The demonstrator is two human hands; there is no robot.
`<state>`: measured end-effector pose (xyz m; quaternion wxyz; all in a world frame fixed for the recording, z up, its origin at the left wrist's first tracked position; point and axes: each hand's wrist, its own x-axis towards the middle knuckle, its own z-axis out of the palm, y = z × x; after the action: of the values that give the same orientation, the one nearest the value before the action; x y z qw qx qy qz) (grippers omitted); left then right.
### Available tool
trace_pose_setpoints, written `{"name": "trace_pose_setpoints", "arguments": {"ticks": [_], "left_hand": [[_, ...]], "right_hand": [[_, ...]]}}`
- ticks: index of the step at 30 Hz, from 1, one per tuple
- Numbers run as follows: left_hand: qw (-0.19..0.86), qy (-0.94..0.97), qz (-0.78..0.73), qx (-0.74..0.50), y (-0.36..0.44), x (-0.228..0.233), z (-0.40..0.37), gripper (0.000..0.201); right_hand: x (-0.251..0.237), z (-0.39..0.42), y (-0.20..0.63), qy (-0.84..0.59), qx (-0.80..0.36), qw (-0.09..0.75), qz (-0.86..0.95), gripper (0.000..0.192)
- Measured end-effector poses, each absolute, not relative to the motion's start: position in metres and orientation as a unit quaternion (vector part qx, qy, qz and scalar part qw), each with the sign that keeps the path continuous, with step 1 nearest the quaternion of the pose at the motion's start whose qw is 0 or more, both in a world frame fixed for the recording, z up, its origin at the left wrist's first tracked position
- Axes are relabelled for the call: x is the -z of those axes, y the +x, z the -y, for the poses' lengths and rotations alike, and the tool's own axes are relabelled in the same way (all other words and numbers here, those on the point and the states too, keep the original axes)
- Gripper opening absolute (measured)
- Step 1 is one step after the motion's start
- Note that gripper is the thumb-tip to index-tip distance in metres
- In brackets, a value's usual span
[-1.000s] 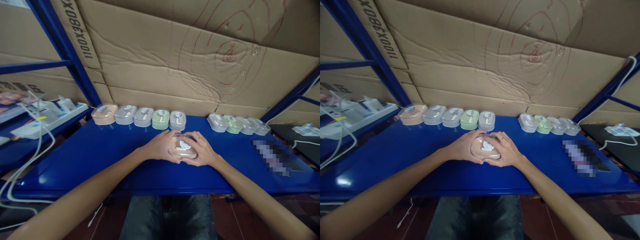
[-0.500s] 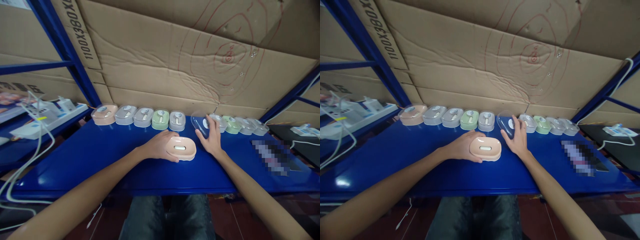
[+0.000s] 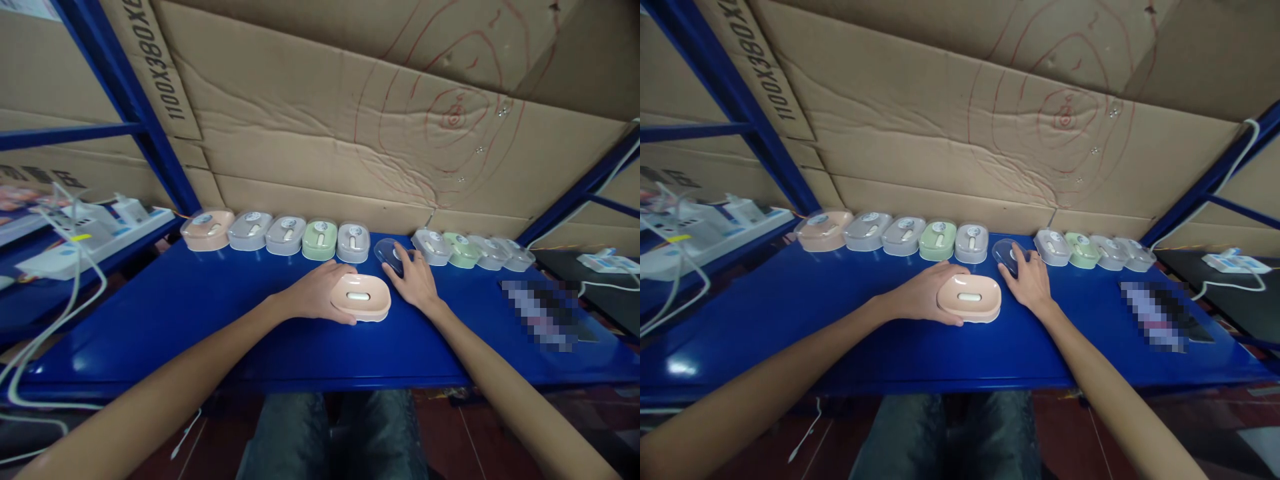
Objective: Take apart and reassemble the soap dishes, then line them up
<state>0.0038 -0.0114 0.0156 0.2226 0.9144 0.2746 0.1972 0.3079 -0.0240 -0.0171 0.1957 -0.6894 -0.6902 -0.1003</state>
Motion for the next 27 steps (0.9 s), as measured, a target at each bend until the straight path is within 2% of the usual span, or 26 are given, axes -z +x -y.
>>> {"name": "trace_pose_setpoints", "arguments": {"ticks": [3, 9, 14, 20, 23, 27], "left_hand": [[0.224, 0.914, -0.273, -0.199, 0.004, -0.013, 0.010, 0.098], [0.230, 0.914, -0.267, -0.199, 0.003, -0.013, 0.008, 0.098], [0.248, 0.905, -0.280, -0.202, 0.002, -0.015, 0.008, 0.096], [0.242, 0.894, -0.296, -0.232, 0.001, -0.012, 0.007, 0.096], [0.235, 0.900, -0.289, -0.227, 0.001, -0.011, 0.007, 0.094], [0.224, 0.909, -0.264, -0.232, 0.001, -0.010, 0.008, 0.087]], "right_hand": [[0.022, 0.020, 0.312, -0.683, 0.092, 0.184, 0.701, 0.076], [0.037, 0.012, 0.320, -0.656, 0.103, 0.233, 0.710, 0.075], [0.028, 0.019, 0.314, -0.635, 0.122, 0.270, 0.714, 0.072], [0.002, 0.048, 0.297, -0.458, 0.075, 0.356, 0.811, 0.062], [-0.002, 0.058, 0.285, -0.365, 0.019, 0.307, 0.879, 0.069], [0.001, 0.060, 0.272, -0.340, -0.015, 0.207, 0.917, 0.077]]}}
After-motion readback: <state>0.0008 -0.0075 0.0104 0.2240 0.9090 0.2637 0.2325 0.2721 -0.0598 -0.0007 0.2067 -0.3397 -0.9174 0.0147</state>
